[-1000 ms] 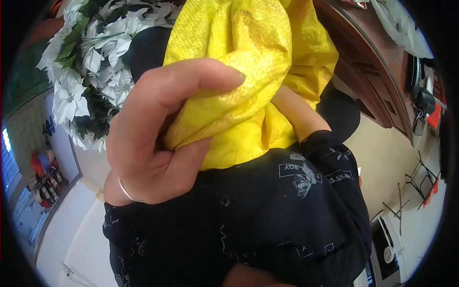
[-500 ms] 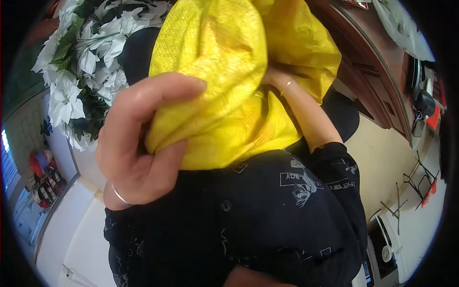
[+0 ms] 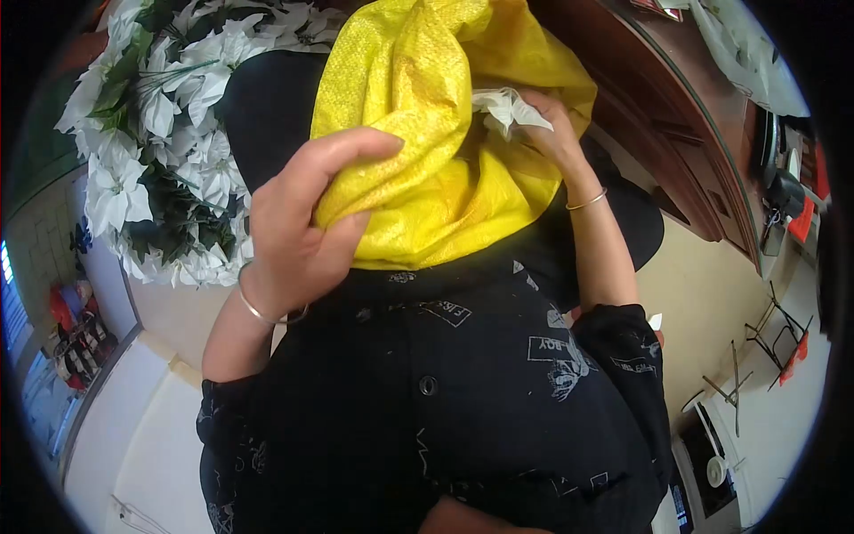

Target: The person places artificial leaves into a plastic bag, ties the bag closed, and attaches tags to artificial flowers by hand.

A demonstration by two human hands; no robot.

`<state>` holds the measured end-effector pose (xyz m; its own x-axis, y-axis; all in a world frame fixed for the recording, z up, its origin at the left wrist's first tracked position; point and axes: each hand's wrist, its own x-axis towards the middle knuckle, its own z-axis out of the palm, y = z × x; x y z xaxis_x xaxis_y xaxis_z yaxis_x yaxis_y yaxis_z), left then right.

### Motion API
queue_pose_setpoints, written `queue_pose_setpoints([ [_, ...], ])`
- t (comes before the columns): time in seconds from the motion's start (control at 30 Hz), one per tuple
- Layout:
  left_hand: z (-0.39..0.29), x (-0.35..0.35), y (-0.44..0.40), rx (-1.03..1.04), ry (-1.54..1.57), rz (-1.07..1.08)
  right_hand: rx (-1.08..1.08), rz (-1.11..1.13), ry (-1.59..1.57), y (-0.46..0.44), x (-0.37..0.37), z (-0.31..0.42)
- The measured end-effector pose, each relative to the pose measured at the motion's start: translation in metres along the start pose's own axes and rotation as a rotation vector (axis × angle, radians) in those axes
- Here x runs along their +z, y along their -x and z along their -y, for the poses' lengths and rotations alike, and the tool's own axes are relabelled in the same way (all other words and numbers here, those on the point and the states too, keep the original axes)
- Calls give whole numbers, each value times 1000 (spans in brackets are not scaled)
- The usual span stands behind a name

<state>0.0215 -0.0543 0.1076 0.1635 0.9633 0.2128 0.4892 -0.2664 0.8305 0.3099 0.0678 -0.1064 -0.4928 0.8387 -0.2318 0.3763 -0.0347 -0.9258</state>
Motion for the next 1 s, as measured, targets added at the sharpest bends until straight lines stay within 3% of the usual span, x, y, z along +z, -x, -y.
queue_pose_setpoints([
  [0.2, 49, 28, -4, -277, 361, -160, 88, -95, -122, 12, -6, 42],
  [0.23, 65, 26, -5, -261, 328, -96, 205, -107, -385, 15, -8, 41],
  [0.27, 78, 27, -6, -255, 259, -103, 186, -97, -560, 19, -11, 41],
  [0.5, 126, 31, -20, -167, -370, -67, 28, -231, -651, 69, -43, 122],
  [0.63, 84, 27, -38, -196, -589, 52, -94, -419, -628, 103, -85, 167],
  [0.73, 30, 33, -77, 96, -606, -43, -174, -588, -640, 117, -121, 197],
  [0.83, -3, 50, -127, 275, -446, -91, -232, -712, -621, 101, -158, 207],
  [0.97, -19, 86, -211, 247, -8, -69, -271, -725, -612, 61, -199, 213],
  [1.0, -34, 93, -225, 271, -139, -176, -264, -738, -583, 51, -207, 216],
])
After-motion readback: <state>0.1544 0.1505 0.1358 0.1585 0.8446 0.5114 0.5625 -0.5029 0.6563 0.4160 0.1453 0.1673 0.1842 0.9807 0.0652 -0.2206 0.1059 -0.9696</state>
